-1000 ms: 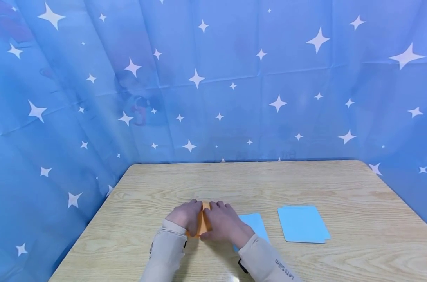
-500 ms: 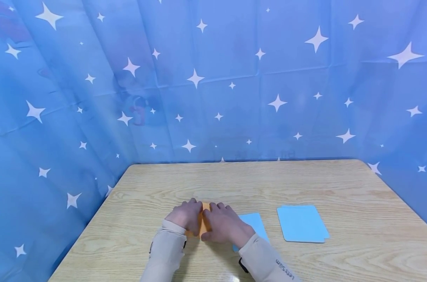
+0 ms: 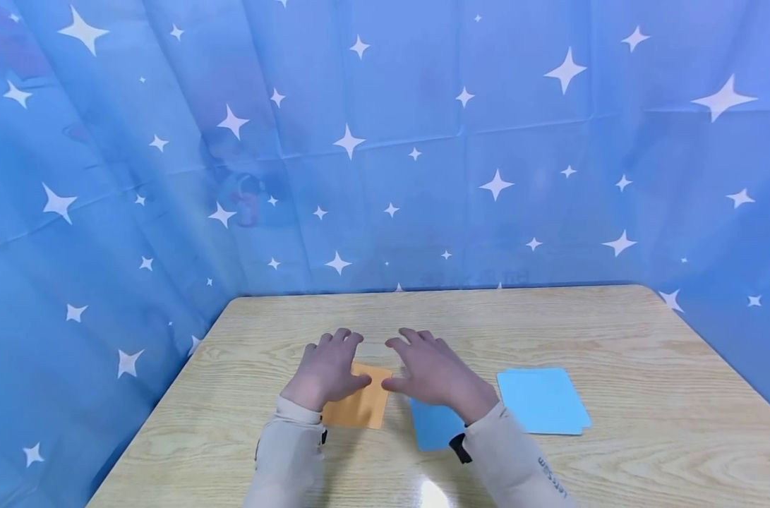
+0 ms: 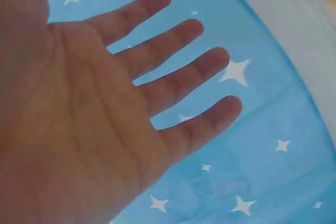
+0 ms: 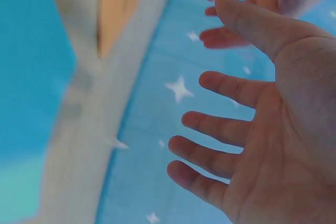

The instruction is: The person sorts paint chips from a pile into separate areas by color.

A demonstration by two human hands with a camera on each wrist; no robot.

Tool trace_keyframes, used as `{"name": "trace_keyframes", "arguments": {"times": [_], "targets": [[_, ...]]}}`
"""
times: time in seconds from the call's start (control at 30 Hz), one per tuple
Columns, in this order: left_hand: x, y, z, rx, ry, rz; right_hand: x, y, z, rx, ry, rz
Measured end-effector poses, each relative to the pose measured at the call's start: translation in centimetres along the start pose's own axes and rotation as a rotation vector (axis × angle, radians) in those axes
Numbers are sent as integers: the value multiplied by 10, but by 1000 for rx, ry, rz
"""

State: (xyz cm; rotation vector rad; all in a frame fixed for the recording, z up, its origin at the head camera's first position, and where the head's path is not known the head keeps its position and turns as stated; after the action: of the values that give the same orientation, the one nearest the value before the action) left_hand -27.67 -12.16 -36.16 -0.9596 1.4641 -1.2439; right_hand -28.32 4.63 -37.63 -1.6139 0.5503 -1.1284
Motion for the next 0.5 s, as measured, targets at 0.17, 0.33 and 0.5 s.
{"name": "trace_keyframes", "arguments": {"times": [0.17,0.33,0.5], "targets": [[-9,-12,3,-104,37,9,-9,-27,12,-80,-2,-20],[-17,-20,4,-153,64,49,-17,-47,24,-150,-19,-25],[-27,-23,3,-166,88,75,-24,-55,32,-176,-4,-32]]}}
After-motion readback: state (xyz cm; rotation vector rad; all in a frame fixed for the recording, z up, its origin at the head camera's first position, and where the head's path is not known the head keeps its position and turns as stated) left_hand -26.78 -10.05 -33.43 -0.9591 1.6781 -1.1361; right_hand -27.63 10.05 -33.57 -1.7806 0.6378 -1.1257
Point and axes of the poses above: each hand's wrist, its own z-axis away from the middle knuckle, its own y-axis out of the palm, x = y × z, the point moved 4 cm from there along -z, towards the middle knuckle, and after that the axes turned 1 degree about -x, right-handed, at the moved point
